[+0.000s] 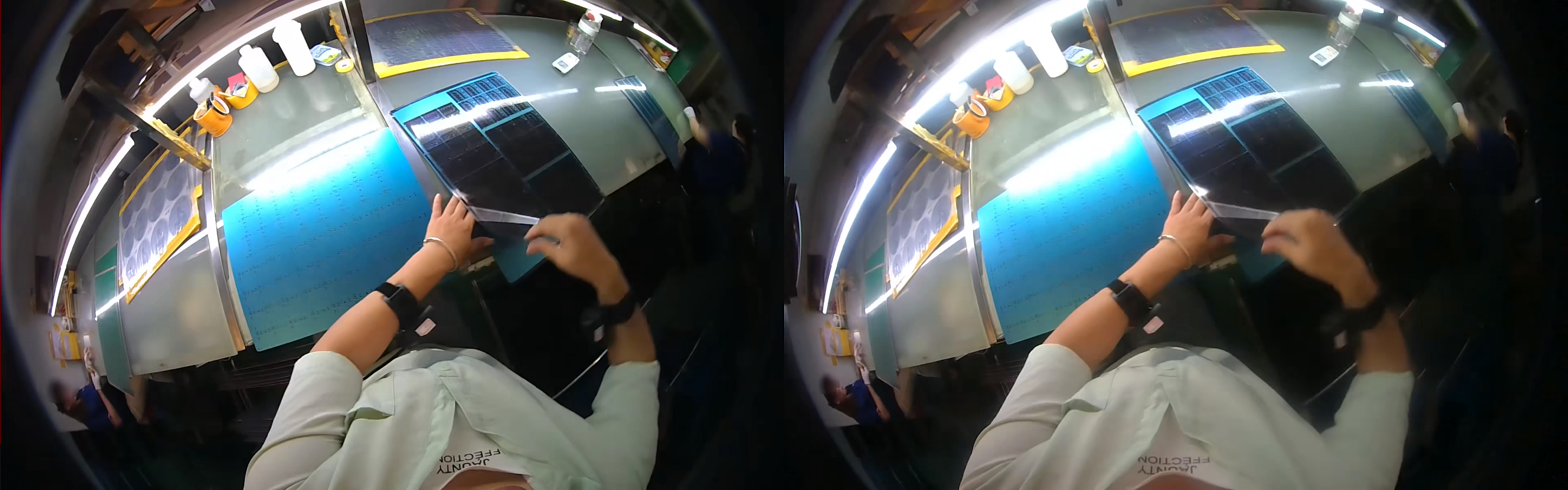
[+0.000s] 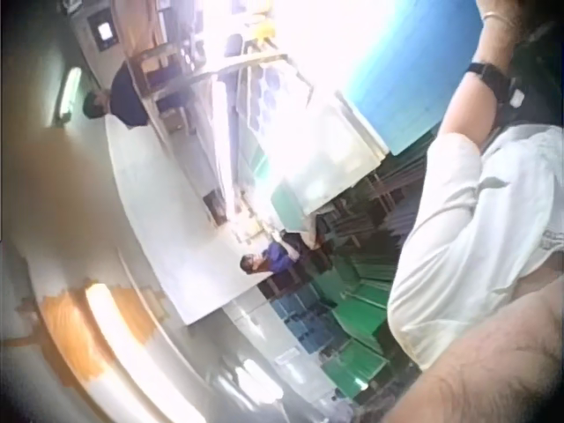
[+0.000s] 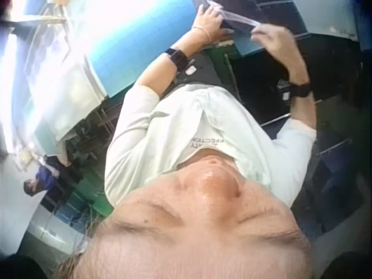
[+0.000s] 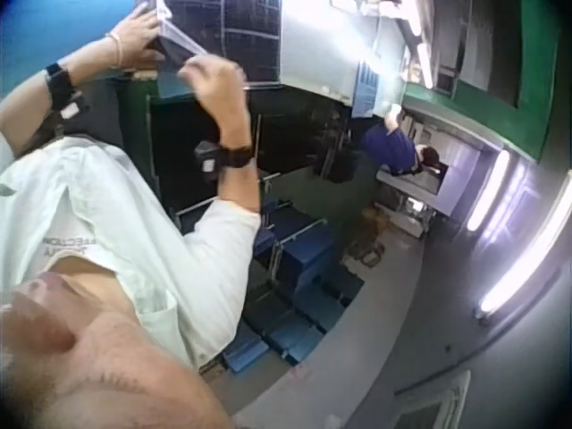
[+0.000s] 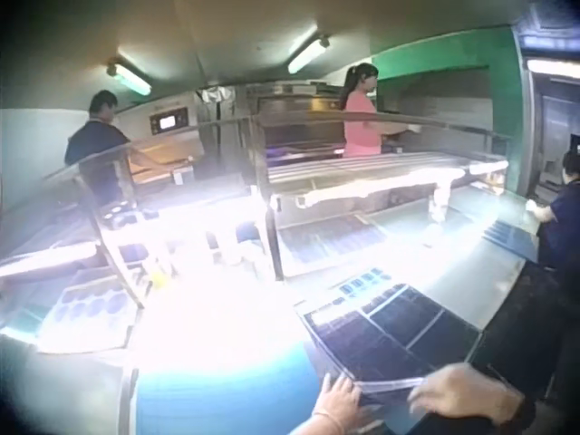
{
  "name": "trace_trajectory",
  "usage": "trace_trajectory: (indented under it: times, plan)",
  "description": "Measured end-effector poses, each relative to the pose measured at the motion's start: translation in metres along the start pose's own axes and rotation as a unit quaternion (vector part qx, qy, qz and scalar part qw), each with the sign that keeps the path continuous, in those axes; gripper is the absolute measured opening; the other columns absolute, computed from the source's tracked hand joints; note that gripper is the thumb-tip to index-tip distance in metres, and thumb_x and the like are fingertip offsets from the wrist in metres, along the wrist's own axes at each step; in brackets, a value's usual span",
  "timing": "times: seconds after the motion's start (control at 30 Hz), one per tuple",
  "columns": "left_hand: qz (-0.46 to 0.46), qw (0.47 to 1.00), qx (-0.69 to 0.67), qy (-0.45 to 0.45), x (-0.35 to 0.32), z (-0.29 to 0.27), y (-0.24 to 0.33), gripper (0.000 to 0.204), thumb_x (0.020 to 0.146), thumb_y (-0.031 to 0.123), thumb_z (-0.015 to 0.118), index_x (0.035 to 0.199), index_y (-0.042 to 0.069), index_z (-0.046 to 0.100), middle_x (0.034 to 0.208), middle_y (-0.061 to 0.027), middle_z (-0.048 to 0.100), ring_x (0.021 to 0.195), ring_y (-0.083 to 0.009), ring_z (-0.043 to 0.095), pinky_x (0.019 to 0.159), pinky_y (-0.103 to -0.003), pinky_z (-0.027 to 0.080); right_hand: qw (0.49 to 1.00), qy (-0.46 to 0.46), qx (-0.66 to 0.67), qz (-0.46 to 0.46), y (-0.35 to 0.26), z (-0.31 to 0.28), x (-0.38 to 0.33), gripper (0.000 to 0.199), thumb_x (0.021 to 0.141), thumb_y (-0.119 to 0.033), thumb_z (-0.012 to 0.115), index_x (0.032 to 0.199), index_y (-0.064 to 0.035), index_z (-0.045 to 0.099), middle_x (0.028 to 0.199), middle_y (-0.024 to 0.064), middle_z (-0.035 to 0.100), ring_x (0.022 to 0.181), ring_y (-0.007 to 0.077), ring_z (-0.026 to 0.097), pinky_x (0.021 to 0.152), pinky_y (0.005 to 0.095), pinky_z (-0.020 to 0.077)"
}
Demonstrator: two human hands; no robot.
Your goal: Inspecting, cleaning, and organizing various industrial panels at a workstation.
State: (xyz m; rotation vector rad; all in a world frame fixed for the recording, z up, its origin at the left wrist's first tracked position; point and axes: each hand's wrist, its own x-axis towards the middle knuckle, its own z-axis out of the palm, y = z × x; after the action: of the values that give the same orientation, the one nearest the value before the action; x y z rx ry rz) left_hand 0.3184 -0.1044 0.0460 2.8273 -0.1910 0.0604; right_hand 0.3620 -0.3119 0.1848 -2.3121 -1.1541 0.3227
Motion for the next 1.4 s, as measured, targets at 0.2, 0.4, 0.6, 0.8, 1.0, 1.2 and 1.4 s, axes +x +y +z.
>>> trace_trajectory:
  times: [0.2,0.4,0.6,0.8,1.0,1.2,1.4]
  plan:
    - [0.018,0.993,-0.054,0.104,-0.028,-0.012,-0.005,0.031,0.079,0.026,0.061,0.103,0.007,0.061,0.114,-0.0101,0.058,0.115,-0.0265,0.049,0.101,-0.048,0.031,0.977,0.030,-0.213,-0.009,0.045,0.083,-0.057,0.049,0.067,-0.020,0.072,0.114,-0.0079,0.059,0.125,0.0137,0.052,0.124,0.0351,0.040,0.107,0.0445,0.0250]
    - [-0.008,0.940,-0.112,0.322,-0.034,-0.054,-0.017,0.022,0.075,0.011,0.063,0.098,0.008,0.062,0.105,-0.0110,0.060,0.101,-0.0292,0.055,0.086,-0.041,0.042,0.917,0.258,-0.255,-0.166,0.044,0.039,-0.033,0.032,0.075,0.004,0.051,0.105,-0.0003,0.061,0.108,0.0158,0.062,0.104,0.0331,0.058,0.088,0.0405,0.0478]
    - [-0.025,0.916,-0.093,0.389,-0.025,-0.083,-0.010,0.037,0.075,0.011,0.064,0.111,0.008,0.056,0.122,-0.0144,0.050,0.109,-0.0327,0.050,0.091,-0.042,0.041,0.749,0.646,0.023,0.146,0.049,-0.125,-0.068,0.028,0.086,-0.028,0.063,0.074,-0.0021,0.059,0.057,-0.0018,0.045,0.044,0.0083,0.033,0.042,0.0241,0.0267]
    - [0.001,0.976,-0.061,0.211,-0.005,-0.042,0.012,0.062,0.082,0.045,0.057,0.137,0.023,0.037,0.147,-0.0087,0.022,0.137,-0.0308,0.015,0.107,-0.054,0.018,0.590,0.520,0.505,0.355,0.230,-0.033,-0.071,0.020,0.080,-0.028,0.069,0.092,-0.0153,0.060,0.067,-0.0033,0.051,0.047,0.0075,0.043,0.035,0.0221,0.0265]
    - [0.004,0.999,0.012,0.035,0.008,0.005,0.016,0.062,0.085,0.056,0.044,0.138,0.024,0.035,0.148,-0.0078,0.021,0.138,-0.0280,0.010,0.107,-0.057,0.010,0.735,0.305,0.411,0.445,0.227,0.044,-0.102,0.029,0.090,-0.030,0.056,0.087,-0.0018,0.059,0.082,0.0081,0.063,0.072,0.0189,0.061,0.067,0.0341,0.0503]
    - [-0.028,0.999,0.025,0.036,0.004,0.005,-0.001,0.064,0.084,0.057,0.045,0.138,0.025,0.035,0.148,-0.0066,0.020,0.138,-0.0275,0.012,0.107,-0.057,0.010,0.976,0.176,-0.129,0.006,0.029,0.055,-0.054,0.037,0.064,-0.025,0.076,0.089,-0.0049,0.057,0.105,0.0140,0.060,0.100,0.0333,0.056,0.084,0.0392,0.0462]
    - [-0.007,0.999,0.014,0.037,0.013,0.004,0.007,0.063,0.084,0.058,0.045,0.137,0.026,0.035,0.148,-0.0064,0.021,0.138,-0.0272,0.012,0.107,-0.057,0.010,0.986,0.081,-0.134,-0.063,0.020,0.098,-0.060,0.032,0.063,-0.017,0.073,0.088,-0.0057,0.057,0.117,0.0120,0.056,0.112,0.0306,0.050,0.095,0.0393,0.0392]
